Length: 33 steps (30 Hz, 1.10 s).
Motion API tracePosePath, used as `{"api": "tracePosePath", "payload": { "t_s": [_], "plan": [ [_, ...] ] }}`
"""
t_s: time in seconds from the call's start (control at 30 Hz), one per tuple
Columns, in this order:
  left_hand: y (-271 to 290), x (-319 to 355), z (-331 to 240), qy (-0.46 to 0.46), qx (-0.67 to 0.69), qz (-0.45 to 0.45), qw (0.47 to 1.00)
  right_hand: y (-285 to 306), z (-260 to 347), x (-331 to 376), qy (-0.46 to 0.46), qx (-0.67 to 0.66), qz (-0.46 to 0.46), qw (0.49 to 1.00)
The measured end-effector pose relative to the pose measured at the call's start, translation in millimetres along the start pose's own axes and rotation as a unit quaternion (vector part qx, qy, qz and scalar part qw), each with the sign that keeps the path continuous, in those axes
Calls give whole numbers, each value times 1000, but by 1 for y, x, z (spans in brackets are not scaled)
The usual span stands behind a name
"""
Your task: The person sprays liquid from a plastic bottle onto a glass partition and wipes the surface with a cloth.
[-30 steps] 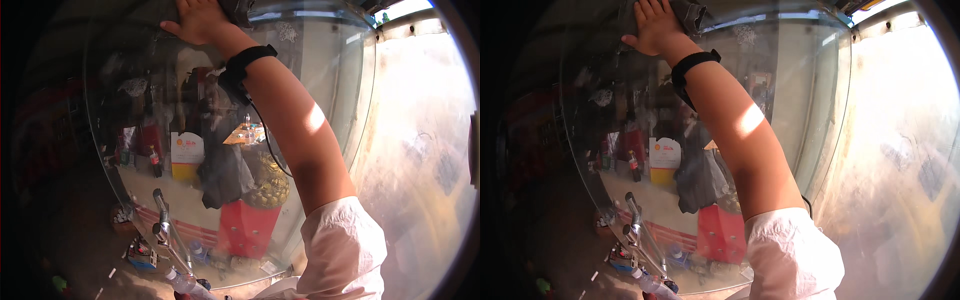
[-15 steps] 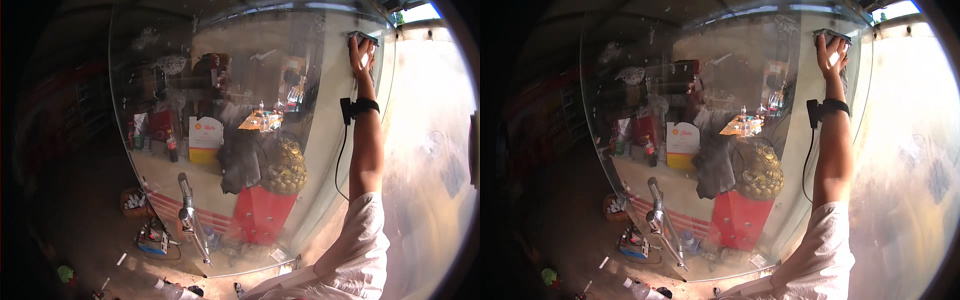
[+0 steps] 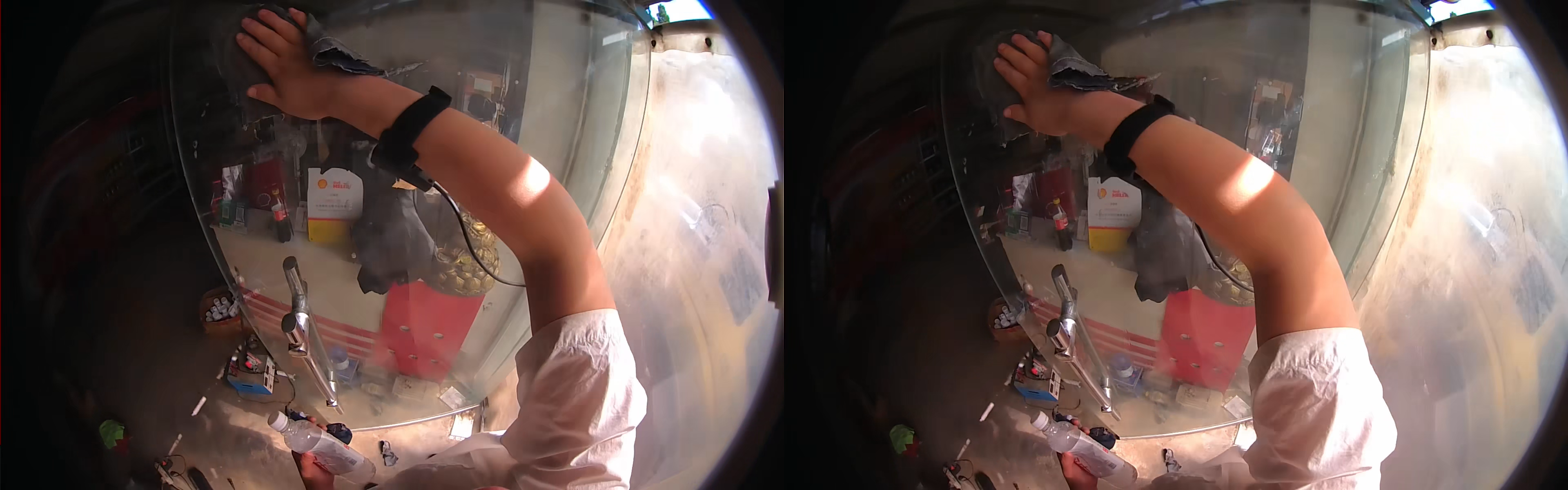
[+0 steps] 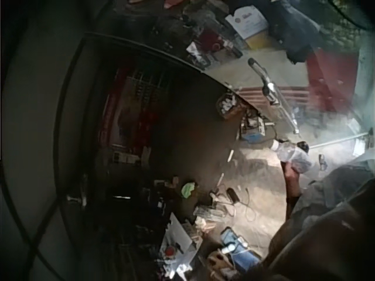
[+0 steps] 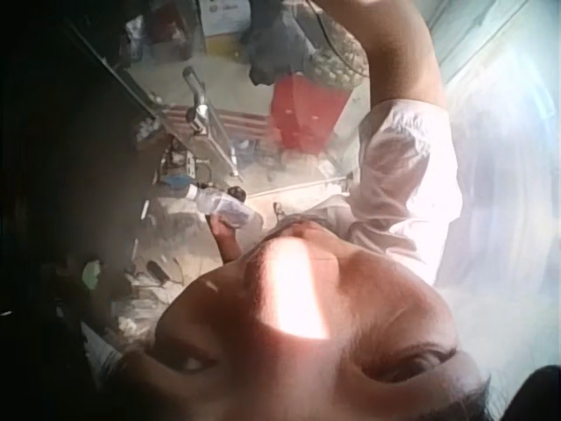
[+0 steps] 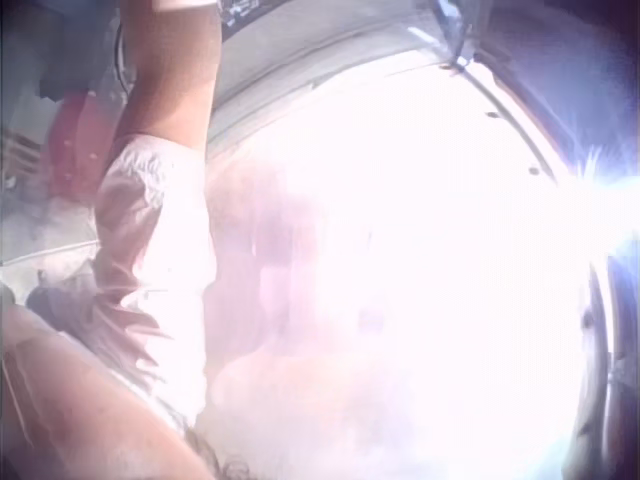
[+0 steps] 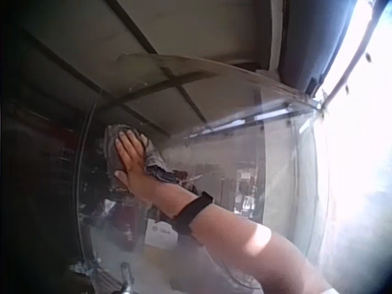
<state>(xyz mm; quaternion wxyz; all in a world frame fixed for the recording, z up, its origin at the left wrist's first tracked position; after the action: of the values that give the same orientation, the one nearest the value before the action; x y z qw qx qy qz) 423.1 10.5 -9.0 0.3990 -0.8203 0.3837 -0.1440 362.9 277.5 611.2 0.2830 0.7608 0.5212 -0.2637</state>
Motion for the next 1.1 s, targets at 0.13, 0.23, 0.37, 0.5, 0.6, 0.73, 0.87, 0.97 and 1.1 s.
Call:
{"api": "tracePosePath", "payload": {
  "t_s": [0.13, 0.23, 0.37, 0.5, 0.6, 0.73, 0.87, 0.97, 1.1],
  "plan": [
    [40, 12, -21, -60, -55, -50, 995, 77, -94, -16, -66, 64, 40, 995],
    [63, 34, -41, -77, -93, -125, 985, 160, -212, -4, -264, 206, 6, 942],
    [91, 58, -60, -95, -115, -209, 966, 136, -223, -26, -397, 268, -9, 878],
    [109, 59, -63, -94, -118, -234, 961, 72, -159, -98, -266, 218, -1, 939],
    [109, 44, -50, -81, -117, -227, 963, 55, -155, -127, -249, 208, -27, 946],
    [115, 28, -48, -67, -119, -211, 968, 42, -138, -146, -197, 212, 47, 956],
    [117, 19, -43, -58, -118, -207, 970, -5, -81, -136, -43, 110, 114, 986],
    [121, 8, -38, -46, -118, -195, 972, 1, -86, -138, 41, 63, 98, 992],
    [129, 11, -37, -36, -121, -203, 971, 9, -112, -183, -76, 136, 115, 981]
  ]
}}
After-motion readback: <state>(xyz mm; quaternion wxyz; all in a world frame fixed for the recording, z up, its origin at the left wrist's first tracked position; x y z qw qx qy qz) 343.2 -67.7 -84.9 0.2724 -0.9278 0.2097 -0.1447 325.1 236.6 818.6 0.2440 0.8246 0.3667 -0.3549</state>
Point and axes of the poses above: each hand's wrist, its own x-axis away from the middle knuckle, its own y-axis out of the back of the hand, z = x × y, the point moved 6 cm from there along -x, towards the middle knuckle, and after that the axes turned 8 degrees about -x, right-handed, at the moved point
